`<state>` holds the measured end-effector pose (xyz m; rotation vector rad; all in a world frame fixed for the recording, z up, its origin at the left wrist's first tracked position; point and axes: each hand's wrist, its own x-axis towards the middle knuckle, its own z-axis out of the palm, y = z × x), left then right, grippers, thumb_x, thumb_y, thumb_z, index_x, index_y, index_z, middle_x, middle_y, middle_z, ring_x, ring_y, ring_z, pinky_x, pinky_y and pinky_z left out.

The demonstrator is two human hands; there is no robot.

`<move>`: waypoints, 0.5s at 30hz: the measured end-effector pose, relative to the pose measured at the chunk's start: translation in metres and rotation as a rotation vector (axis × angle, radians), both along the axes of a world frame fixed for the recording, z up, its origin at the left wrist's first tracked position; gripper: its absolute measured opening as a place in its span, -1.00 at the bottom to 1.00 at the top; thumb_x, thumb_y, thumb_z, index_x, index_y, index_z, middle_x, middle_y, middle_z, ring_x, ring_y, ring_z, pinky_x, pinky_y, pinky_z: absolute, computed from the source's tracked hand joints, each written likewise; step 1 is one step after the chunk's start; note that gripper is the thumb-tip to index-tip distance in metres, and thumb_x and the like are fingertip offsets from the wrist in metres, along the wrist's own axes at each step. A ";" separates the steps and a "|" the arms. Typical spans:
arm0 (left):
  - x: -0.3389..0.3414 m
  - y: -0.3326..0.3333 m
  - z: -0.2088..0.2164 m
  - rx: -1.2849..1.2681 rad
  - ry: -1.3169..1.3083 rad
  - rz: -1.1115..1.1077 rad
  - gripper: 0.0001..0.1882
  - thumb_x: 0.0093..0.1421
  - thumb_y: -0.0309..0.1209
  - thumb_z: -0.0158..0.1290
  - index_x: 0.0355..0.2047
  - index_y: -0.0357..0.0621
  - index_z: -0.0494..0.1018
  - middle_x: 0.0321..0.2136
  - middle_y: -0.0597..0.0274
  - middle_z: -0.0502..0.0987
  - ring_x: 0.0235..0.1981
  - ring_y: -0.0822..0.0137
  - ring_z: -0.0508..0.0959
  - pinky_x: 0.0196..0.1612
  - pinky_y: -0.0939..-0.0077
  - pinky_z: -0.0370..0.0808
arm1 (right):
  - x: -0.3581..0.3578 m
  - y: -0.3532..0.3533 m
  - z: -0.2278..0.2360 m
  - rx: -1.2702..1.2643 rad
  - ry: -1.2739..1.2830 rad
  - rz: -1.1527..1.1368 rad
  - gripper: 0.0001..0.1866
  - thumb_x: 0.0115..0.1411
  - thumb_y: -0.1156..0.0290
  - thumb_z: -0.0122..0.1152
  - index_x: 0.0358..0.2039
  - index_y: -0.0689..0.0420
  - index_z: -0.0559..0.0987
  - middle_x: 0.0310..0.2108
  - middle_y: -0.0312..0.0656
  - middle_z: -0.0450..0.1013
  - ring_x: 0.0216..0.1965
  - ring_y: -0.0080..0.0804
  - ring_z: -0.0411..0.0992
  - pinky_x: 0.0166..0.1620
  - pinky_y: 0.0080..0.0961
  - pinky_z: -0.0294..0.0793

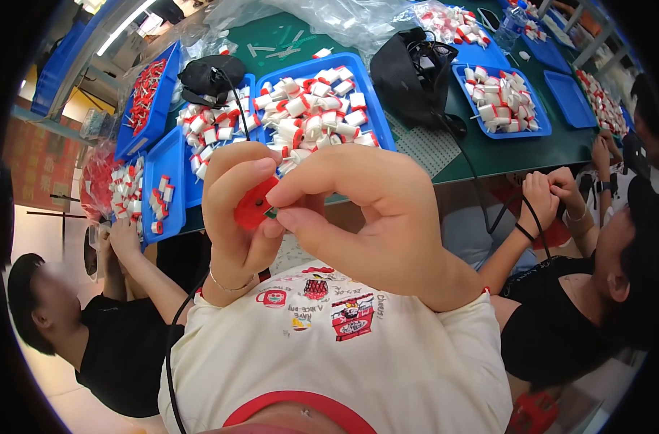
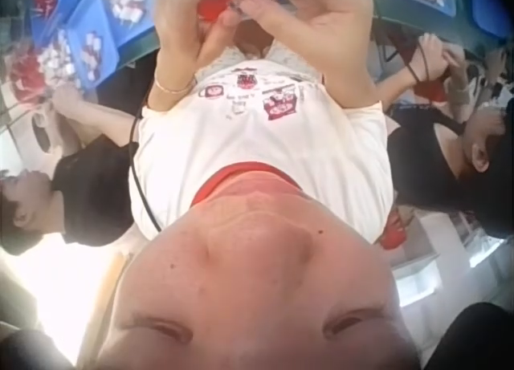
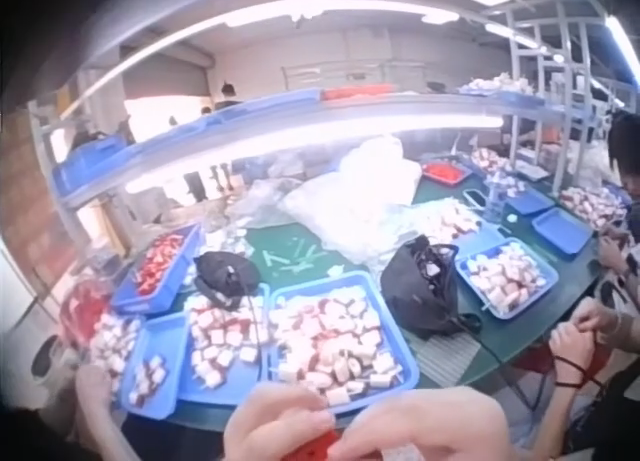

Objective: Assembling small electronic toy components by inserting circuit boards into plastic housings on a production line.

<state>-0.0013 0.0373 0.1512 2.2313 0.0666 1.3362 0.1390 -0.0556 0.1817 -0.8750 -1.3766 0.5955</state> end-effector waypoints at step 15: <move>0.006 -0.004 -0.003 -0.646 -0.022 -0.194 -0.64 -0.17 -0.59 0.22 -0.35 -0.17 0.34 -0.45 0.30 0.45 -0.41 0.53 0.46 -0.37 0.65 0.40 | 0.008 0.010 -0.012 -0.078 -0.132 -0.035 -0.78 -0.23 0.79 0.04 -0.49 0.32 0.51 -0.46 -0.18 0.39 -0.40 -0.49 0.37 -0.33 -0.66 0.33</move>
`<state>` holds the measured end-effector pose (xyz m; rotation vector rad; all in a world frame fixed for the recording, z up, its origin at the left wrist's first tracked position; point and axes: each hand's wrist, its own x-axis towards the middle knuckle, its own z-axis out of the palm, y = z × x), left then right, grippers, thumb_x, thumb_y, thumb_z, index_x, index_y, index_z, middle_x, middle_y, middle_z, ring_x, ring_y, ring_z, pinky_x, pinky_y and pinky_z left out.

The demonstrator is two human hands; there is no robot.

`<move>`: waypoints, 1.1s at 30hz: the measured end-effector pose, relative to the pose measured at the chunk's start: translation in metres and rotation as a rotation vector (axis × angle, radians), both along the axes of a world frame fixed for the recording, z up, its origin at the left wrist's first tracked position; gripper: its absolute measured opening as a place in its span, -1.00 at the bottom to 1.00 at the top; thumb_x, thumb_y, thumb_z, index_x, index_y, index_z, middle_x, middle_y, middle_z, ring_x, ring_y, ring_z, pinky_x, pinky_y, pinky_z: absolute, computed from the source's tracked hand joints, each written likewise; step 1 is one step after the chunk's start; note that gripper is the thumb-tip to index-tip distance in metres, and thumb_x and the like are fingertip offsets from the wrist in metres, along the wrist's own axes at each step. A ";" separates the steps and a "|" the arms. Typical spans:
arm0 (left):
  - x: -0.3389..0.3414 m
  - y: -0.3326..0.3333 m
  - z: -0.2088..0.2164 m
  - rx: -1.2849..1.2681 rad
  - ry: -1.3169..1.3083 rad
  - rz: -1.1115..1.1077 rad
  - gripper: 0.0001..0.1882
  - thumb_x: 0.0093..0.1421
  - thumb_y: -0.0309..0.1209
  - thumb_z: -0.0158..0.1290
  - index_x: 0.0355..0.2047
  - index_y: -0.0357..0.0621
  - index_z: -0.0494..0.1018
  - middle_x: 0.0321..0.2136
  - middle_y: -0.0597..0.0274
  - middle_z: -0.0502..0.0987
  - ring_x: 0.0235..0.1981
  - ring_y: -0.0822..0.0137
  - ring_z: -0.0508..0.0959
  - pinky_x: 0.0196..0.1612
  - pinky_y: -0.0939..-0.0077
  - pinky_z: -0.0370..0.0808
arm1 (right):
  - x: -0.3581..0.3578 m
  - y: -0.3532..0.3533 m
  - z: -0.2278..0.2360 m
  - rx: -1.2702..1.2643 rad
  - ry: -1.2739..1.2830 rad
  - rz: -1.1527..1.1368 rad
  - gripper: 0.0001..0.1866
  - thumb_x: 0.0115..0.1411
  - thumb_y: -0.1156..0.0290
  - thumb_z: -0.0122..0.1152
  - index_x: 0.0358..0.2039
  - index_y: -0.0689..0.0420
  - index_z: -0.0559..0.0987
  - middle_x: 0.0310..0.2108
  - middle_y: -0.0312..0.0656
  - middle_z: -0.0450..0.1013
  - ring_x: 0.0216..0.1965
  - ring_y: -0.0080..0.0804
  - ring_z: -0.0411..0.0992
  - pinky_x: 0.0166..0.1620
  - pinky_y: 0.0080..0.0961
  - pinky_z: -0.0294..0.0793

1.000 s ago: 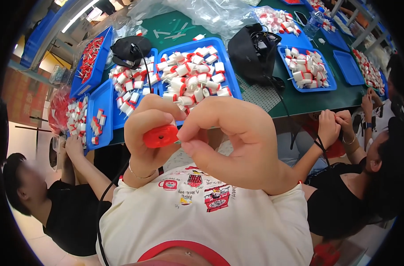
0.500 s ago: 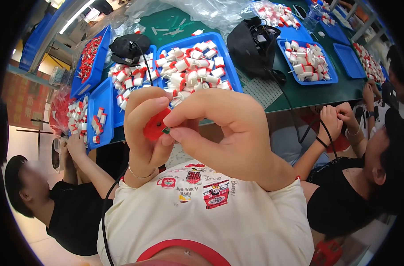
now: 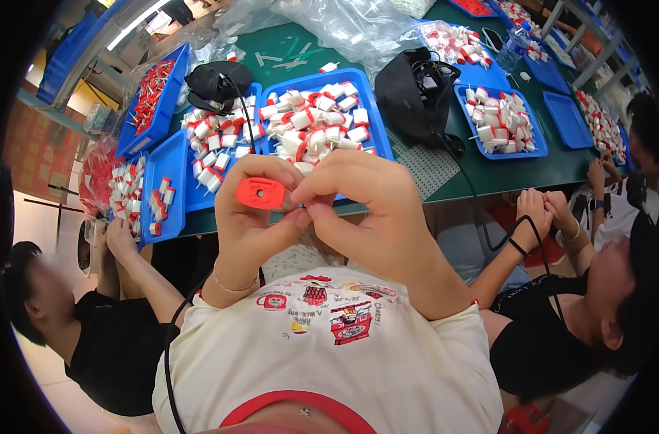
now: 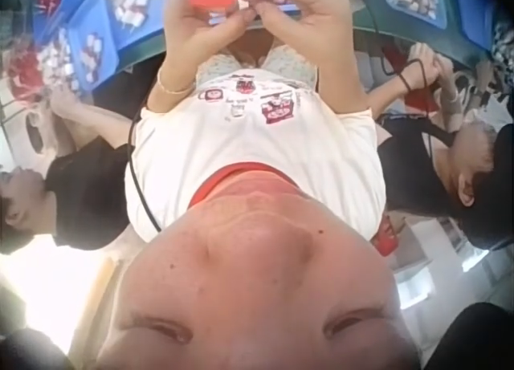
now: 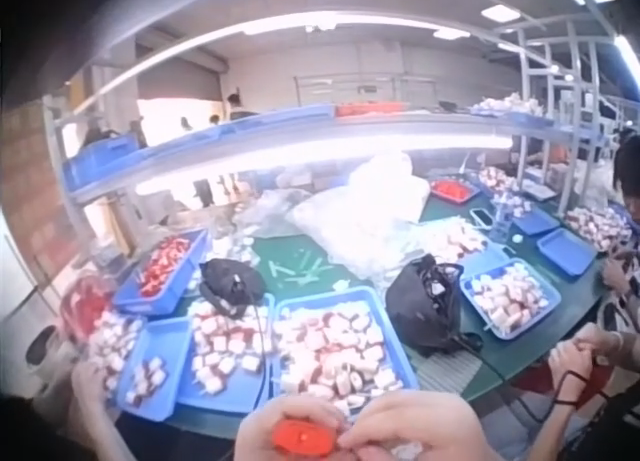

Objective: Assembling small electronic toy components by inserting circuit boards into plastic housings on a production line.

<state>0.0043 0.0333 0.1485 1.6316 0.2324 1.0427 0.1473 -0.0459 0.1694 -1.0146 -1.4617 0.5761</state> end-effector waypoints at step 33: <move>0.004 0.001 -0.019 0.162 0.115 -0.190 -0.49 -0.12 -0.54 0.24 -0.24 -0.14 0.16 -0.29 0.21 0.35 -0.33 0.46 0.40 -0.34 0.63 0.38 | 0.014 -0.008 0.003 -0.062 0.023 0.029 -0.89 -0.19 0.59 0.22 -0.56 0.23 0.52 -0.47 -0.20 0.33 -0.38 -0.47 0.31 -0.30 -0.62 0.24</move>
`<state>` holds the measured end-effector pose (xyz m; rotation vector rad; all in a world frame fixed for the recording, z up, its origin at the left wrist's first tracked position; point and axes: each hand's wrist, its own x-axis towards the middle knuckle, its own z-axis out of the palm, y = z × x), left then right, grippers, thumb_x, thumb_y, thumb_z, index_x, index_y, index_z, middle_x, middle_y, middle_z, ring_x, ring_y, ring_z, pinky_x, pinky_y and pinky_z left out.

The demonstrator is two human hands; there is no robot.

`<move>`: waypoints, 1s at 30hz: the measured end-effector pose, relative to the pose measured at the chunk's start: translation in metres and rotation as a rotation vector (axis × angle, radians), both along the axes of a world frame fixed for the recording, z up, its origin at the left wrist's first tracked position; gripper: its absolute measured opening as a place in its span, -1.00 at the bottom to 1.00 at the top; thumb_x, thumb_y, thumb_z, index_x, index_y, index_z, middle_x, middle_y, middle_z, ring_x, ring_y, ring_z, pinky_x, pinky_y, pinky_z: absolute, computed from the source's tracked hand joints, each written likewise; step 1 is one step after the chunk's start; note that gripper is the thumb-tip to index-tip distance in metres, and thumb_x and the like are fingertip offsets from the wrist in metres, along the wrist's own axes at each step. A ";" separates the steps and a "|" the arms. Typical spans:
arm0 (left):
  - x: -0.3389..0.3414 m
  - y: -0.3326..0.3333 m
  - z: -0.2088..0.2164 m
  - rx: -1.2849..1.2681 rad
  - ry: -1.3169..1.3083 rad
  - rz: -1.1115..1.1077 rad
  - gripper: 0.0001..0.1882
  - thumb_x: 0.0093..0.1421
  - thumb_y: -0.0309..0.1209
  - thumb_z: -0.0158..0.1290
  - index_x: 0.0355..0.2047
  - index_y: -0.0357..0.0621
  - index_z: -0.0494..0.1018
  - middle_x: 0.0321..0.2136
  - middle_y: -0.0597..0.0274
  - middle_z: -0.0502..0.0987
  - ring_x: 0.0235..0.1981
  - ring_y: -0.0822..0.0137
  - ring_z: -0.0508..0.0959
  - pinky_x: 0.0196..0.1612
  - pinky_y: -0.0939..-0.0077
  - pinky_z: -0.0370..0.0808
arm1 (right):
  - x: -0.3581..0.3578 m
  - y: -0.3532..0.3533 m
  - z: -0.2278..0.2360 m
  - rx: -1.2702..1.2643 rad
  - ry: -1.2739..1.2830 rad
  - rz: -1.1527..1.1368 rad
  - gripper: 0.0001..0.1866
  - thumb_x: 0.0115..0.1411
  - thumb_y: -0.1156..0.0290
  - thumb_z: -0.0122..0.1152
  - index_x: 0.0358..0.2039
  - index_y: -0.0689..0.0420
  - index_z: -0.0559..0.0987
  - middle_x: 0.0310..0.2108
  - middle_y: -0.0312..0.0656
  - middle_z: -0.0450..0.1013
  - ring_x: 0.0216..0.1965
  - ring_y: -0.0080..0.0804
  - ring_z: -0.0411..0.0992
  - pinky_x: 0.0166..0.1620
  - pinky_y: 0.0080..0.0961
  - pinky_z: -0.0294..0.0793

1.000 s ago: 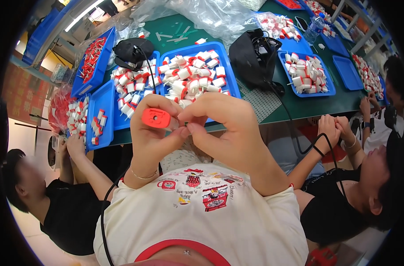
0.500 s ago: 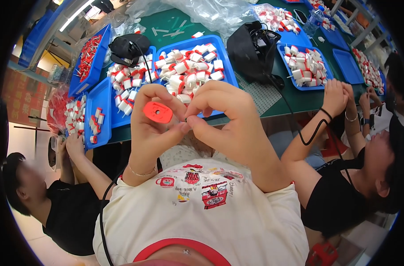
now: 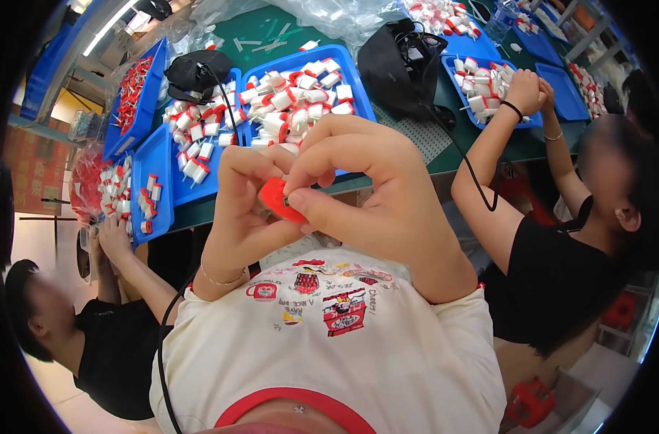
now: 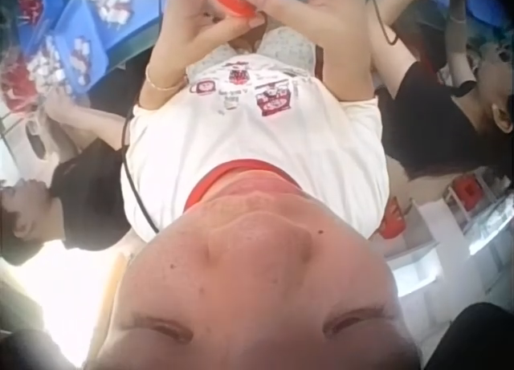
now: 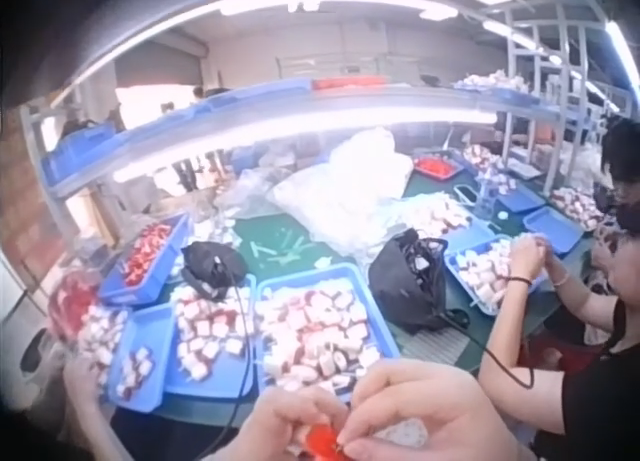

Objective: Assembling small electronic toy components by inserting circuit boards into plastic housings on a production line.

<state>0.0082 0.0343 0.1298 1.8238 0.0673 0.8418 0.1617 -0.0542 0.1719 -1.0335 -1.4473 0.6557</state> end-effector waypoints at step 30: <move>-0.006 0.001 0.008 0.136 -0.032 0.121 -0.57 -0.18 -0.57 0.22 -0.24 -0.24 0.36 -0.38 0.15 0.46 -0.41 0.36 0.48 -0.38 0.58 0.40 | 0.007 0.002 0.006 0.017 -0.224 0.029 -0.94 -0.12 0.64 0.16 -0.56 0.30 0.47 -0.53 -0.17 0.38 -0.52 -0.48 0.34 -0.46 -0.64 0.27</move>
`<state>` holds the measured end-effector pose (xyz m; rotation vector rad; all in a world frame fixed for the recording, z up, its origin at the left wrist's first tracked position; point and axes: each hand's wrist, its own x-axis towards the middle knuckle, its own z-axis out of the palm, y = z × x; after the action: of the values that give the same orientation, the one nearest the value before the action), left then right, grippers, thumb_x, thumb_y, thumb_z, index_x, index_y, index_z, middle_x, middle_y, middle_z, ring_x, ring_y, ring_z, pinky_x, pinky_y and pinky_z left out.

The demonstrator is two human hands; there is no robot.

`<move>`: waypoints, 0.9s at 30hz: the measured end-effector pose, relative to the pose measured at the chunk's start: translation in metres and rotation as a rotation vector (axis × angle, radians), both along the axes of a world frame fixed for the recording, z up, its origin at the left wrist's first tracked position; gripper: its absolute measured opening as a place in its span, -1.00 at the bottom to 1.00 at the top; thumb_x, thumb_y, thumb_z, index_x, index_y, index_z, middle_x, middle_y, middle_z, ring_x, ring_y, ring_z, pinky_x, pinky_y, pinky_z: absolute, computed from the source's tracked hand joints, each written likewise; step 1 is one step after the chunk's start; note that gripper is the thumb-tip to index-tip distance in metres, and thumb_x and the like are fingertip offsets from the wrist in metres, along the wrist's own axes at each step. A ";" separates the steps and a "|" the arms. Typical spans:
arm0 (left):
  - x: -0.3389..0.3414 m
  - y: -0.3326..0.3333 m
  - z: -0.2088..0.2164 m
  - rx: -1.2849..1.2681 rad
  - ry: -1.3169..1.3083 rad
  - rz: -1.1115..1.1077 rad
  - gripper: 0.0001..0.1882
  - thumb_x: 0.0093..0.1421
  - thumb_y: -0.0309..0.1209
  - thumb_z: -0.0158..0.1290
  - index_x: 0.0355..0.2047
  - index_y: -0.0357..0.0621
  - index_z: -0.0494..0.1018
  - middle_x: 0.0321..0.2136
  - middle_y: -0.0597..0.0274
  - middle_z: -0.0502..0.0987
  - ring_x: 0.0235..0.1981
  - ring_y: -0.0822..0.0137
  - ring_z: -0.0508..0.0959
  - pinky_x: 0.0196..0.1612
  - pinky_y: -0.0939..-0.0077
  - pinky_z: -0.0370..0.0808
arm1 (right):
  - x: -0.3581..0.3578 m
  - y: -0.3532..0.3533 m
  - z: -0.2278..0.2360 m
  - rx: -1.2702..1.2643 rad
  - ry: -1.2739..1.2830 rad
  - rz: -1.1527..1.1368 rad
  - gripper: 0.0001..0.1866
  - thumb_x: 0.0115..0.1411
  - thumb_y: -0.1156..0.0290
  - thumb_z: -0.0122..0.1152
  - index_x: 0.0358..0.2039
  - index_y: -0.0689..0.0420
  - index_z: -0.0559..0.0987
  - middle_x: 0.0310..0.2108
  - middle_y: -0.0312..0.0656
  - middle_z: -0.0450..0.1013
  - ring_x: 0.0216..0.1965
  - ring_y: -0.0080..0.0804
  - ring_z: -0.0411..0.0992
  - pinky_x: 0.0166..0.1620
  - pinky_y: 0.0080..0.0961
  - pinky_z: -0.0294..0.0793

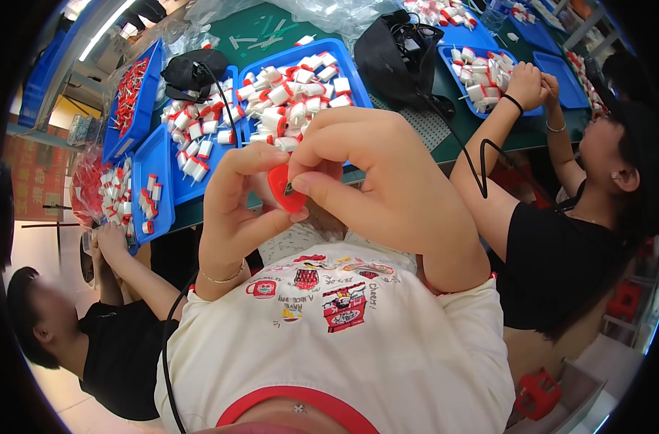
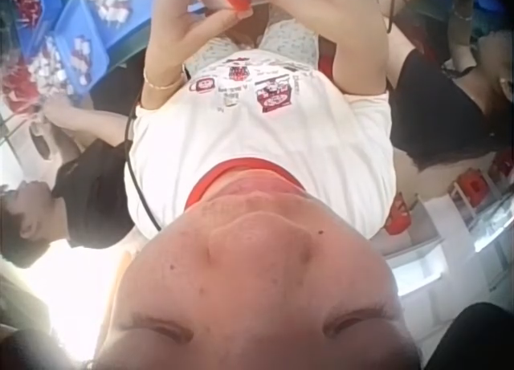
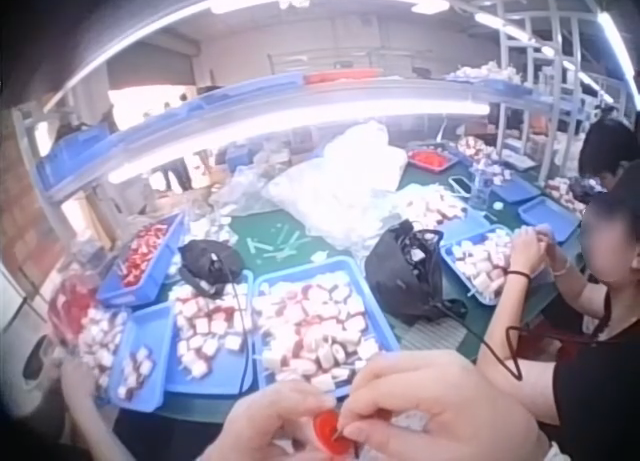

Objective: Assembling small electronic toy components by inserting circuit boards into plastic housings on a production line.

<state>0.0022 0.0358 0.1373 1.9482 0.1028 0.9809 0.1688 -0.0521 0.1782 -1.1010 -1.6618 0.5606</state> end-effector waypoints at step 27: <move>-0.008 -0.001 -0.002 -0.390 0.104 -0.241 -0.55 -0.14 -0.52 0.26 -0.21 -0.20 0.34 -0.31 0.28 0.39 -0.28 0.50 0.40 -0.25 0.64 0.35 | -0.001 0.005 0.003 0.156 -0.235 0.042 -0.81 -0.26 0.68 0.21 -0.53 0.23 0.51 -0.49 -0.18 0.36 -0.54 -0.45 0.34 -0.52 -0.64 0.28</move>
<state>-0.0061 0.0349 0.1358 1.6073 0.1066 0.6459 0.1678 -0.0470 0.1811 -1.0509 -1.9013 0.3308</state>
